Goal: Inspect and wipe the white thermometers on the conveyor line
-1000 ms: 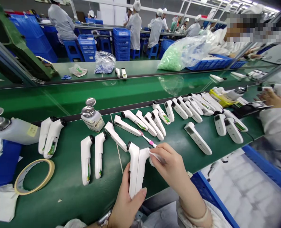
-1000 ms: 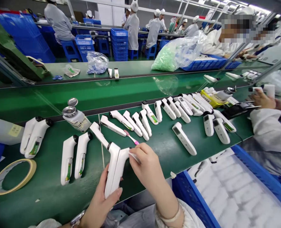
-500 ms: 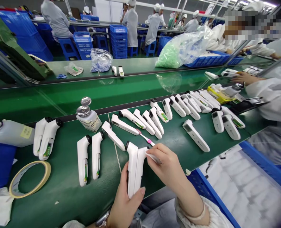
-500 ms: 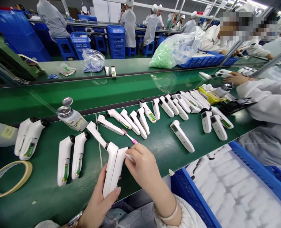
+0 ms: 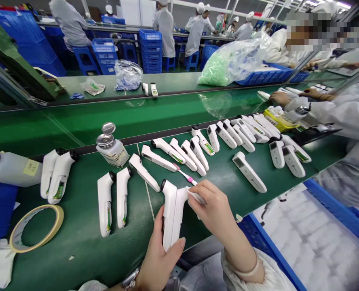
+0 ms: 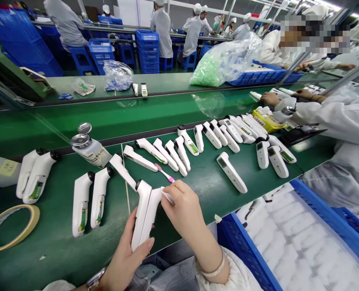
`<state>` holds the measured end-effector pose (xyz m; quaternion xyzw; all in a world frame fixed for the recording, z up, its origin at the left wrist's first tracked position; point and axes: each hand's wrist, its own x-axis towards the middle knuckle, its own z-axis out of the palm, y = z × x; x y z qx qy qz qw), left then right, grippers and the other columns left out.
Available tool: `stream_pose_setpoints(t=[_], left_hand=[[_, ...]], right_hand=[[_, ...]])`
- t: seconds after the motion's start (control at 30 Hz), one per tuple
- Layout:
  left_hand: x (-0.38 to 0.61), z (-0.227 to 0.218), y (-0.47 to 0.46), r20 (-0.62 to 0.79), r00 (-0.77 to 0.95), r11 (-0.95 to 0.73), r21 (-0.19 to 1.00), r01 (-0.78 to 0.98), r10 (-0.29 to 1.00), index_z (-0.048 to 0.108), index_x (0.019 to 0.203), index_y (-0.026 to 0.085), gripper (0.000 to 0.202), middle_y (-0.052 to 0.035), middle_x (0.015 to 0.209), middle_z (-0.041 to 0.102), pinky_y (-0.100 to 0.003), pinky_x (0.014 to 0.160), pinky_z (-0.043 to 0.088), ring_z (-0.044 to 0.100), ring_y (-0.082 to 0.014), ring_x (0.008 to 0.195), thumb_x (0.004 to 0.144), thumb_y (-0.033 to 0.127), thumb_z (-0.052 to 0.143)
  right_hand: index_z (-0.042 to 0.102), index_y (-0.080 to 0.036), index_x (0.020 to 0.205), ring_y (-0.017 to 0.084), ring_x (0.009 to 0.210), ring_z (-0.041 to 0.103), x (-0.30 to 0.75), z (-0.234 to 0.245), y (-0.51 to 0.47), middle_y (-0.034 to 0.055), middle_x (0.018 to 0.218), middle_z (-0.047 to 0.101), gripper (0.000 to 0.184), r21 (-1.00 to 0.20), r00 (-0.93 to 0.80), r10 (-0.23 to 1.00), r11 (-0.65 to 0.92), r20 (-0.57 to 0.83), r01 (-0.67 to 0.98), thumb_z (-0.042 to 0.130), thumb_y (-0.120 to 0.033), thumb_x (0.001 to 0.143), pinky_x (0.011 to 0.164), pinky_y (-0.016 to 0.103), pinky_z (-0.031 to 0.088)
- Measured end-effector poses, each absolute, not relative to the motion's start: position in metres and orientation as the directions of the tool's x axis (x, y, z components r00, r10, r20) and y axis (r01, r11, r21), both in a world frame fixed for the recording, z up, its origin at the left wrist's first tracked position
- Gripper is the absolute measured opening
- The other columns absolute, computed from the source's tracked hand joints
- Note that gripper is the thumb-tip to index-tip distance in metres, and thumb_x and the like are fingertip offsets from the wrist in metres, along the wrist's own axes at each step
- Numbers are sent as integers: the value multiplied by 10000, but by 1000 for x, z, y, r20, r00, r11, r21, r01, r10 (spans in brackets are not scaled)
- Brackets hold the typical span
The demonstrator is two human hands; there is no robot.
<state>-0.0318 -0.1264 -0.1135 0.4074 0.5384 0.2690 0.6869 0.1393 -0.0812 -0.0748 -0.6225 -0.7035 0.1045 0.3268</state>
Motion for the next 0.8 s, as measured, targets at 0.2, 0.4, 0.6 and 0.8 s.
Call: stream_pose_setpoints(t=[0.2, 0.4, 0.6, 0.8], left_hand=[[-30, -113, -127, -501, 271, 505, 861, 61, 822, 186, 1408, 263, 746, -117, 1366, 386, -439, 1031, 291, 419, -299, 1203, 779, 400, 562], [-34, -118, -127, -473, 313, 469, 878, 92, 823, 156, 1415, 260, 745, -116, 1363, 393, -417, 1035, 300, 426, -282, 1203, 799, 391, 554], [-35, -117, -127, -481, 306, 480, 873, 85, 821, 160, 1414, 264, 734, -115, 1369, 390, -427, 1041, 291, 420, -286, 1210, 803, 382, 550], [-36, -122, -128, -449, 305, 447, 891, 82, 840, 171, 1421, 253, 745, -114, 1334, 445, -400, 1040, 310, 453, -270, 1191, 802, 375, 566]], right_hand=[[646, -122, 816, 190, 684, 579, 141, -75, -81, 71, 754, 581, 123, -550, -5, 941, 202, 338, 810, 523, -122, 822, 591, 292, 443], [641, -149, 798, 172, 679, 581, 141, -73, -83, 51, 750, 589, 127, -549, -48, 943, 233, 330, 803, 522, -109, 814, 587, 269, 444], [643, -145, 821, 184, 683, 580, 146, -74, -83, 63, 755, 590, 124, -537, -3, 939, 199, 344, 820, 519, -135, 831, 598, 288, 444], [653, -145, 813, 182, 690, 586, 143, -73, -83, 64, 759, 599, 137, -530, -55, 941, 235, 333, 815, 518, -126, 824, 600, 280, 455]])
